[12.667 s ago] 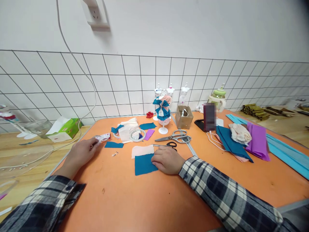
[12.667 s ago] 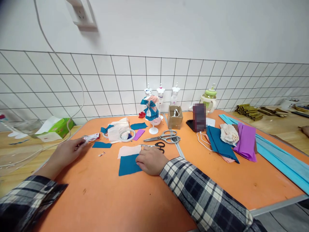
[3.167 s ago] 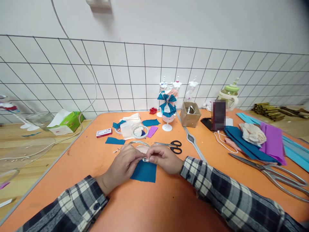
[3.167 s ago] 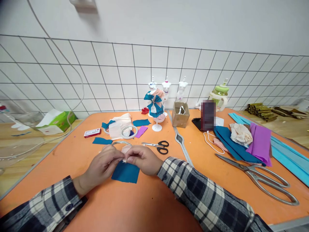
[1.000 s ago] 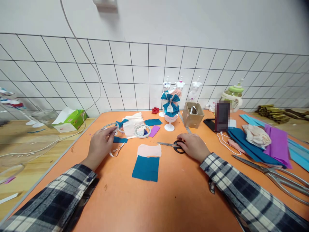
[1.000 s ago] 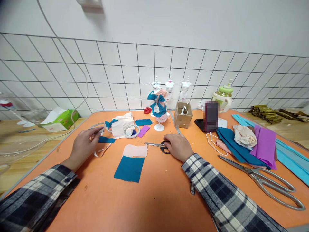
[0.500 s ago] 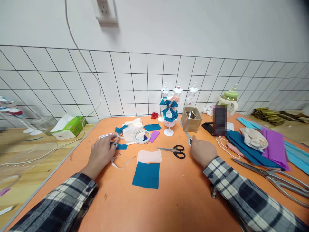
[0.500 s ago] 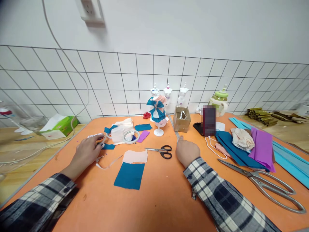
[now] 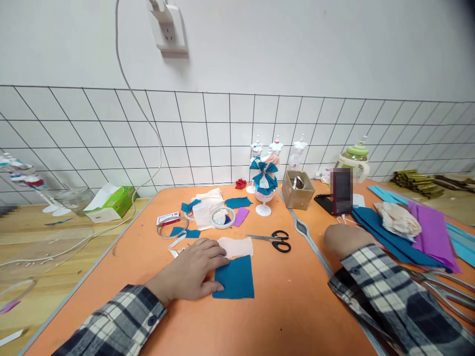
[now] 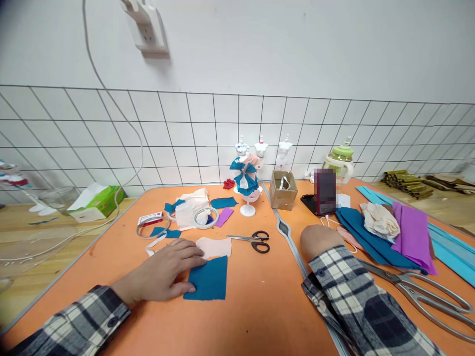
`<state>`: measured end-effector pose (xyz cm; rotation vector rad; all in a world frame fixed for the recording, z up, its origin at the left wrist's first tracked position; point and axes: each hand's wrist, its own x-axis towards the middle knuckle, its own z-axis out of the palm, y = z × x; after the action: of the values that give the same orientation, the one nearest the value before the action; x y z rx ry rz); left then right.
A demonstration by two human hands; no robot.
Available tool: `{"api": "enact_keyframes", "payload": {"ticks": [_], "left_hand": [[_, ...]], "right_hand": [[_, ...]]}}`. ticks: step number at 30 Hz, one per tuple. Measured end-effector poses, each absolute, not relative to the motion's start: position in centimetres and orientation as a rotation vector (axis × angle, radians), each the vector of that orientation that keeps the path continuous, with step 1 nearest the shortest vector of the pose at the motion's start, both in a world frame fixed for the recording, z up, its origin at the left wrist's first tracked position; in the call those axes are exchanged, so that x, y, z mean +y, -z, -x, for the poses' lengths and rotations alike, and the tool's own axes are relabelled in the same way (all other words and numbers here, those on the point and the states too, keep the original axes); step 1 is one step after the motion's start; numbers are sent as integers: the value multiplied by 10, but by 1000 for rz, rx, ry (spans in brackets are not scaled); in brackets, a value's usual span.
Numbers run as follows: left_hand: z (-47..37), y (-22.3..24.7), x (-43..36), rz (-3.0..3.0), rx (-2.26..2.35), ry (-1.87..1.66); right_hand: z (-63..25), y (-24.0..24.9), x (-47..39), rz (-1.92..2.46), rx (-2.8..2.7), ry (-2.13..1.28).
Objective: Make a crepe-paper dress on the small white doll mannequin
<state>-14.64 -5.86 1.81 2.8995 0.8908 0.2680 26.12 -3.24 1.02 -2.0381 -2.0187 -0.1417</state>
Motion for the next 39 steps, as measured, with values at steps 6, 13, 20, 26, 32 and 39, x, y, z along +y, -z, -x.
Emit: {"api": "enact_keyframes", "payload": {"ticks": [6,13,20,26,32,39], "left_hand": [[135,-10,-50,-2900,1048,-344],[144,-10,-47,-2993,1231,-564],[127,-13,-78,-2864,1101,-470],[99,-5,-88,-2833,1328,-306],[100,-5,-86,-2801,1371,-300],[103,-1,-82,-2866,1290,-371]], "right_hand": [[-155,-9,-62,1314,-2448,236],[-88,14,-61,890,-2564,-71],[-109,17,-61,924,-2650,-78],[-106,17,-62,1085,-2626,-108],[-105,15,-62,1197,-2606,-203],[-105,17,-64,1138,-2666,-13]]}}
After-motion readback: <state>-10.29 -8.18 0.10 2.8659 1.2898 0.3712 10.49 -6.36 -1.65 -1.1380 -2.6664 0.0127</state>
